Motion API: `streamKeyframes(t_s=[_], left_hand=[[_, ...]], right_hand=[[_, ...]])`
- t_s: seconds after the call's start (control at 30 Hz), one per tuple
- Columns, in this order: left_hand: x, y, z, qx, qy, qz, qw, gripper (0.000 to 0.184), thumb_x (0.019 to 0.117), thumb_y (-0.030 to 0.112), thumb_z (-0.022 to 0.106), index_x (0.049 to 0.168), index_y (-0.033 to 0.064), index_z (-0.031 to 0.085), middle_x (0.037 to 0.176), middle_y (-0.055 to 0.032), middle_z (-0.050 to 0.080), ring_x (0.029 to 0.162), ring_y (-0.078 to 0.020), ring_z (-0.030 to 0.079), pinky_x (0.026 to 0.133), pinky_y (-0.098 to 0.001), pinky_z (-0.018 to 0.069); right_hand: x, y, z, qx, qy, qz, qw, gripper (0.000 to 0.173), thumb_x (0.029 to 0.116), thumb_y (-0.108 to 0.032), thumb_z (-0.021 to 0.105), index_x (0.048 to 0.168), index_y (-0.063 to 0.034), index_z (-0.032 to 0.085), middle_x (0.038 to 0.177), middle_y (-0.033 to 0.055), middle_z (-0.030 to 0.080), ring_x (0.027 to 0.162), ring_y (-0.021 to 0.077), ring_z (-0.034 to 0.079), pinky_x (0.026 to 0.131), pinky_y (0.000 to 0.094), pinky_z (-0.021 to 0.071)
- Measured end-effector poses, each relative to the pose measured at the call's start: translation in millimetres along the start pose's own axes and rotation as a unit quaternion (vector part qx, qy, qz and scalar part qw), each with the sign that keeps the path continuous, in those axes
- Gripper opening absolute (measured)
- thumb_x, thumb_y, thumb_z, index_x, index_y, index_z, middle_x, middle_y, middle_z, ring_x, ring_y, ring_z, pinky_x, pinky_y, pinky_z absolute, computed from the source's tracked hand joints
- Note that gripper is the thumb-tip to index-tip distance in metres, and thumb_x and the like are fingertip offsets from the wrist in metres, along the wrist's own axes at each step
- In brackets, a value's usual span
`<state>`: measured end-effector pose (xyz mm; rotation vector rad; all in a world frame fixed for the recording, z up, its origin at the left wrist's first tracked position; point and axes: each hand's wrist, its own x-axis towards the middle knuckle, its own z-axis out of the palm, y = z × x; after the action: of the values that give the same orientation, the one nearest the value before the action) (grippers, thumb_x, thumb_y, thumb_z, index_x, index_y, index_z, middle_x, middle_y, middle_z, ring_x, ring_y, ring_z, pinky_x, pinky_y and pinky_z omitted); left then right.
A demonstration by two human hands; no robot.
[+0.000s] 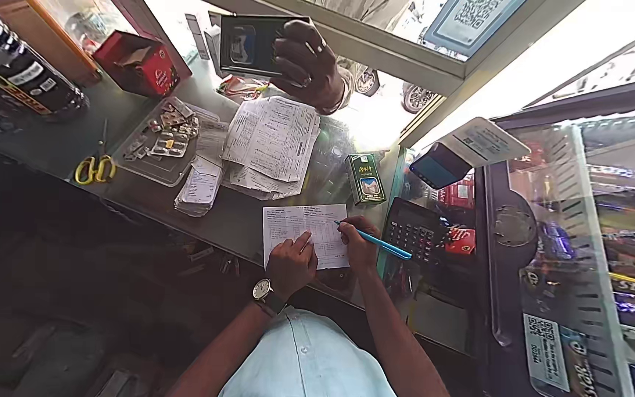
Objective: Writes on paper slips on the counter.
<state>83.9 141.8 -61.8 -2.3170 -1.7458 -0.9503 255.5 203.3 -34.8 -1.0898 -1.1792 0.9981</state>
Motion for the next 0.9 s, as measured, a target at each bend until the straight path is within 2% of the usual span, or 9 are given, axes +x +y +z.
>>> streamKeyframes(t_s=[0.2, 0.4, 0.53, 0.73, 0.9], left_hand=[[-1.1, 0.5, -0.4, -0.015, 0.001, -0.003, 1.0, 0.024, 0.0902, 0.024, 0.06, 0.093, 0.0133, 0.082, 0.119, -0.0016, 0.076, 0.07, -0.0193, 0.07, 0.058, -0.036, 0.0549], [0.6, -2.5, -0.8, 0.004, 0.012, 0.008, 1.0, 0.021, 0.0871, 0.025, 0.064, 0.09, 0.0147, 0.082, 0.117, 0.0004, 0.077, 0.071, -0.0173, 0.071, 0.06, -0.0358, 0.0578], [-0.6, -1.1, -0.1, 0.011, 0.006, 0.01, 1.0, 0.02, 0.0879, 0.025, 0.065, 0.091, 0.016, 0.083, 0.117, 0.0009, 0.076, 0.071, -0.0171, 0.071, 0.06, -0.0353, 0.0574], [1.1, -2.3, -0.7, 0.01, 0.008, 0.017, 1.0, 0.02, 0.0873, 0.026, 0.065, 0.09, 0.015, 0.082, 0.116, -0.0002, 0.076, 0.071, -0.0173, 0.071, 0.059, -0.0352, 0.0574], [1.7, -2.4, -1.0, 0.009, 0.007, 0.018, 1.0, 0.021, 0.088, 0.026, 0.064, 0.091, 0.015, 0.082, 0.117, -0.0004, 0.076, 0.071, -0.0175, 0.071, 0.059, -0.0354, 0.0574]], right_hand=[[0.5, 1.5, -0.2, 0.009, -0.001, -0.004, 1.0, 0.007, 0.092, 0.0, 0.062, 0.09, -0.0001, 0.069, 0.072, 0.0009, 0.067, 0.056, 0.0058, 0.059, 0.051, 0.0196, 0.0499], [0.1, 2.1, 9.6, -0.09, -0.003, -0.043, 0.995, 0.008, 0.0901, -0.009, 0.067, 0.093, -0.0028, 0.072, 0.076, -0.0032, 0.07, 0.061, 0.0003, 0.062, 0.056, 0.0168, 0.0524], [-20.7, -16.6, 21.0, -0.159, 0.006, -0.098, 0.982, 0.016, 0.088, -0.019, 0.067, 0.092, -0.0048, 0.075, 0.082, -0.0009, 0.073, 0.071, -0.0011, 0.066, 0.065, 0.0154, 0.0554], [-30.5, 0.2, 31.1, -0.088, -0.001, -0.049, 0.995, 0.012, 0.09, -0.013, 0.068, 0.096, -0.0052, 0.075, 0.083, -0.0021, 0.073, 0.071, 0.0, 0.066, 0.066, 0.0166, 0.0555], [-27.8, 2.3, 32.7, -0.058, 0.016, -0.033, 0.998, 0.014, 0.0921, -0.012, 0.068, 0.101, -0.0028, 0.074, 0.081, -0.001, 0.073, 0.067, 0.0013, 0.066, 0.062, 0.0174, 0.0559]])
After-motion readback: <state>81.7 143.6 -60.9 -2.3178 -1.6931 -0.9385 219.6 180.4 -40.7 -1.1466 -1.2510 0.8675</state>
